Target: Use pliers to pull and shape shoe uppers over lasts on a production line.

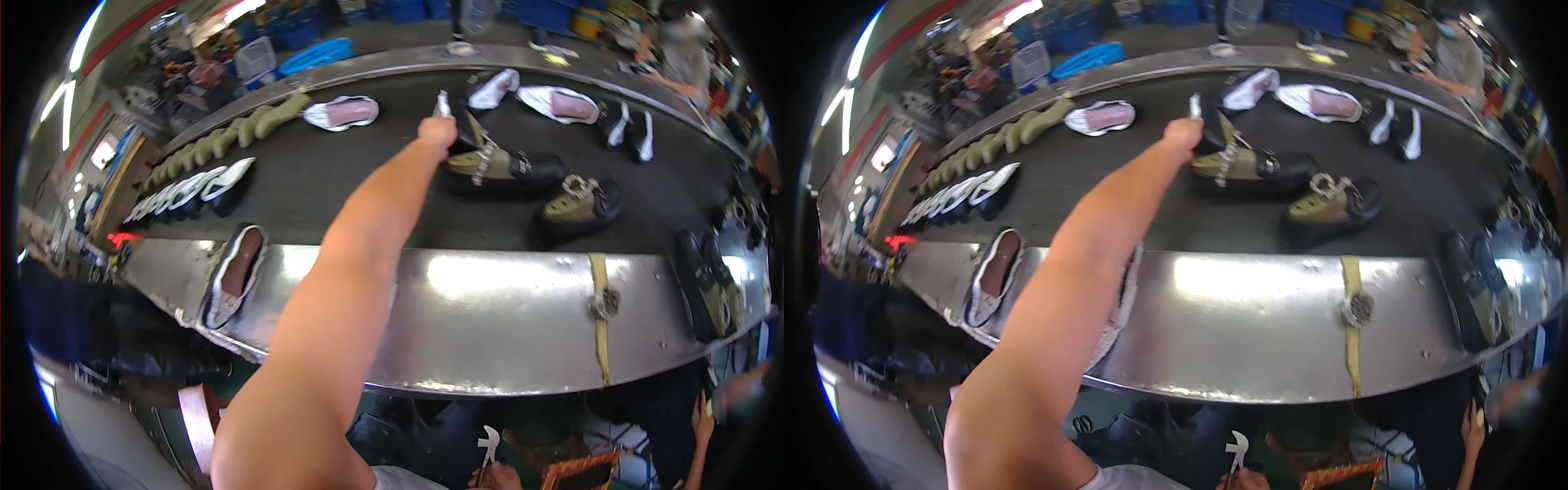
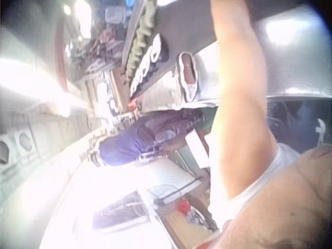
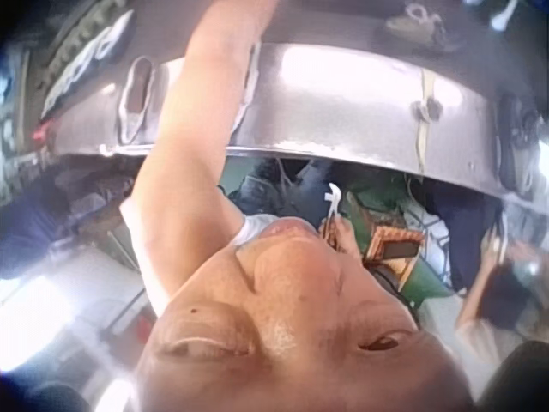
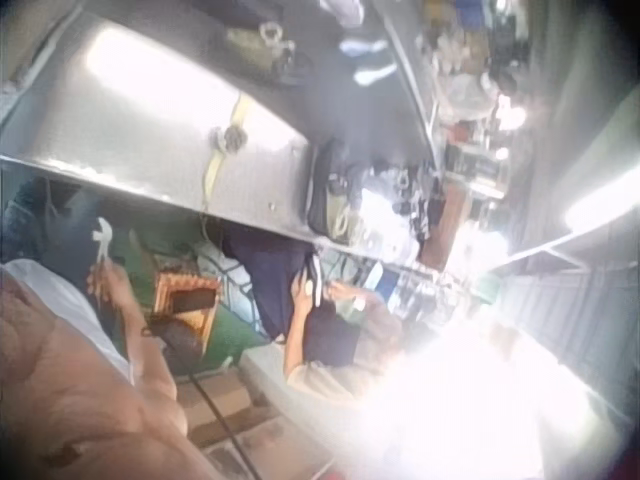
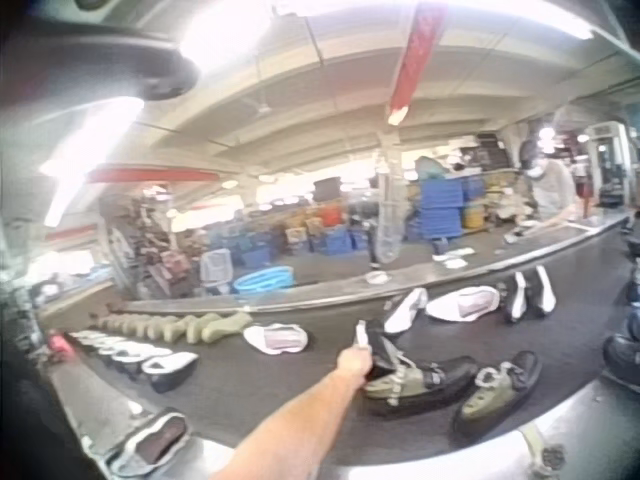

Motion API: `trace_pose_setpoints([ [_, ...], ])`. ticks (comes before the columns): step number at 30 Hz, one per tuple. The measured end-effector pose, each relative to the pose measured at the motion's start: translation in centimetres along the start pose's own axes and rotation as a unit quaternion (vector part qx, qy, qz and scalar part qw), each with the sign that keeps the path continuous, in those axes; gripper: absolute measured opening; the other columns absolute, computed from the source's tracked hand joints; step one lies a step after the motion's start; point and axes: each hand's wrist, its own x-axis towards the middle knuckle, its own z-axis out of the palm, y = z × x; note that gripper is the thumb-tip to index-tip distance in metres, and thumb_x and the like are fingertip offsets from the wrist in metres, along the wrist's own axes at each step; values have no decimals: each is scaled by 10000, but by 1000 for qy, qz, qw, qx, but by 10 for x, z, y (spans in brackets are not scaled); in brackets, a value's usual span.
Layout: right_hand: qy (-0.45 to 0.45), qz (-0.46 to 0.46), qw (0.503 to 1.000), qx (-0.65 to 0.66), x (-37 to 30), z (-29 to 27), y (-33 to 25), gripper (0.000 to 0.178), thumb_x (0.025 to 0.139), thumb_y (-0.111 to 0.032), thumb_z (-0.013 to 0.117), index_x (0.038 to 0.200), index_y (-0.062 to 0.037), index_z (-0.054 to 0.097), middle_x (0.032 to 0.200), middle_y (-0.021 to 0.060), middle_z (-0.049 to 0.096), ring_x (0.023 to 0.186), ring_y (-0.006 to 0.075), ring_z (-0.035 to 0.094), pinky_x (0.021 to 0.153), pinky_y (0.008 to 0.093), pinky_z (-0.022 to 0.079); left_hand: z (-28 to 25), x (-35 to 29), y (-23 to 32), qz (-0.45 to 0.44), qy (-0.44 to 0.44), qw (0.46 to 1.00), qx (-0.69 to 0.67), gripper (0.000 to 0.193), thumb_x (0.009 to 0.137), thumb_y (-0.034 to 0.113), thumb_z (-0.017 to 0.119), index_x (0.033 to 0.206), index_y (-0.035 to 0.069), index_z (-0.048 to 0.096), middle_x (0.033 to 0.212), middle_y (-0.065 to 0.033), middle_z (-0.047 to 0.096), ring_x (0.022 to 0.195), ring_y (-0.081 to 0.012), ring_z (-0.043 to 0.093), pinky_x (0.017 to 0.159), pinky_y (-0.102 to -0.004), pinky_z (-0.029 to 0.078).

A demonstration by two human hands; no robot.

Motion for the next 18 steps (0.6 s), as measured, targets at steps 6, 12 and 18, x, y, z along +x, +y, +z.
trace_pose_setpoints([
  [6,62,7,998,-20,-10,5,3,518,957,-529,534,934,-26,654,712,52,661,557,141,609,503,250,470,-98,-56,62,-115,-98,928,-340,229,960,169,478,1109,13,555,985,-183,612,896,-376,661,663,-617,554],
  [12,86,-12,996,-28,-18,29,12,505,984,-492,499,973,-8,642,769,96,685,561,160,623,466,255,462,-270,-173,69,291,-61,928,-225,227,991,235,544,1034,16,586,952,-82,611,802,-153,626,685,-336,570],
  [18,66,-36,992,-102,-11,32,44,531,1011,-479,425,981,-1,653,762,98,693,507,151,590,430,237,431,-360,-332,55,-72,-85,772,-625,713,963,506,520,1485,68,307,1458,-268,386,1352,-432,388,993,-566,472],
])
